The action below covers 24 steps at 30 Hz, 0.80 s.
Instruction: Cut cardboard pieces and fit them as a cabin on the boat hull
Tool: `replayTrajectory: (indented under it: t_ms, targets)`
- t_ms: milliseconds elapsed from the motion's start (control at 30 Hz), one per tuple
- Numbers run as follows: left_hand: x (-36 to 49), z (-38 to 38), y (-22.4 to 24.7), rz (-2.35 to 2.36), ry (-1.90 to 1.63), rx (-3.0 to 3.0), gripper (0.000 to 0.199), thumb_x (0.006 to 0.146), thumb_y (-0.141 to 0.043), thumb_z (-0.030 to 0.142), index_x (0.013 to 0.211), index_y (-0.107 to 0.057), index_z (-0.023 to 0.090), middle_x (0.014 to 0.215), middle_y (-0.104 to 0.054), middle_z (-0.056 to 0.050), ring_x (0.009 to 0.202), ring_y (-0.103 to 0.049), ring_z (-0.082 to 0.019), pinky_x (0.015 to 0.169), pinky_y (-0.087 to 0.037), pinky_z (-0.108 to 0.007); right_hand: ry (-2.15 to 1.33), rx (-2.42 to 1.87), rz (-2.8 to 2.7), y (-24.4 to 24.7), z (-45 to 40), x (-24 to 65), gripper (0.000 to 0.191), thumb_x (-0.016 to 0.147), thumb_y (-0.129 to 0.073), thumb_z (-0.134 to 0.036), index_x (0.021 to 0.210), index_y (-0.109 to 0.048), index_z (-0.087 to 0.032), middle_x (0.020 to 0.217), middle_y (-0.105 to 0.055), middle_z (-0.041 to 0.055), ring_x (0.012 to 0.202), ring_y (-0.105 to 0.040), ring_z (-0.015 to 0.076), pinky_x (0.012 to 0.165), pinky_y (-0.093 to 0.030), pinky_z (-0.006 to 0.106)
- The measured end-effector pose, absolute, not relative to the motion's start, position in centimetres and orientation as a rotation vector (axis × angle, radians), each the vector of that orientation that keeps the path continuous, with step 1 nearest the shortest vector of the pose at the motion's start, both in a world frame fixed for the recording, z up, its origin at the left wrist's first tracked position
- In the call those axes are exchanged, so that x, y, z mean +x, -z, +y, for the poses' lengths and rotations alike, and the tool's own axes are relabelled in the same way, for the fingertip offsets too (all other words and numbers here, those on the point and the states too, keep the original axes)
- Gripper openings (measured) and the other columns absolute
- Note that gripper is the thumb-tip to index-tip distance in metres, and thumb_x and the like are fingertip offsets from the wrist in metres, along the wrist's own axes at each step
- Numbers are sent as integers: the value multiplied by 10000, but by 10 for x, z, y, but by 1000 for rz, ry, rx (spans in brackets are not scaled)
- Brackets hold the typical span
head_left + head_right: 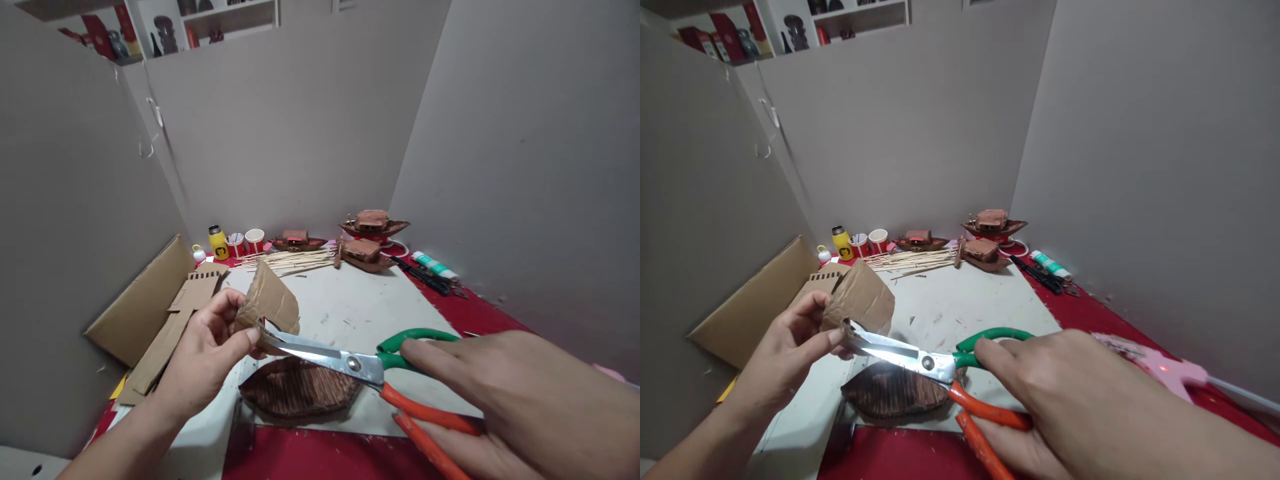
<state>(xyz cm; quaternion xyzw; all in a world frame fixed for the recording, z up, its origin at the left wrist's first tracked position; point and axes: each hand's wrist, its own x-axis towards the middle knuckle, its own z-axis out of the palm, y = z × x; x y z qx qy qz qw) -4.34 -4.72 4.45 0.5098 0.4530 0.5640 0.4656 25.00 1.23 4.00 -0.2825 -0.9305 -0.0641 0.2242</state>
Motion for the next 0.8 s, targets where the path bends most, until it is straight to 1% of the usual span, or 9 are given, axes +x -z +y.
replayTrajectory:
  t_ms: [133,333,567,667,800]
  targets:
    - [-44,-46,-43,1069,-1411,1224,208,820,-719,165,940,-554,202,794,-655,35,673,-632,-96,620,-590,-227,216,-724,-2668,-36,13,253,189,819,-613,-377,707,-497,-279,480,-542,-30,331,-487,184,389,-199,319]
    - [-41,-49,-48,1034,-1423,1142,260,796,-740,160,955,-538,195,800,-671,28,668,-633,-99,601,-612,-245,213,-674,-2664,-25,14,259,196,883,-561,-426,776,-503,-273,528,-553,-33,397,-516,194,428,-261,324]
    - [-34,-48,-56,986,-1422,1054,285,746,-780,157,904,-542,157,789,-658,13,644,-628,-94,547,-607,-215,100,-631,-2675,-22,11,260,243,921,-537,-421,750,-499,-254,547,-542,-30,420,-503,163,438,-290,303]
    - [-34,-49,-55,982,-1430,1060,283,740,-784,157,891,-545,159,772,-649,19,632,-627,-93,548,-609,-217,59,-648,-2675,-22,10,259,227,920,-530,-411,758,-506,-254,556,-550,-26,416,-502,162,430,-297,301]
    - [-32,-53,-49,1017,-1497,1065,297,758,-772,149,890,-508,184,777,-662,23,662,-637,-103,575,-617,-235,53,-693,-2689,-26,9,253,191,868,-569,-321,718,-477,-248,535,-532,-32,391,-479,152,412,-287,296]
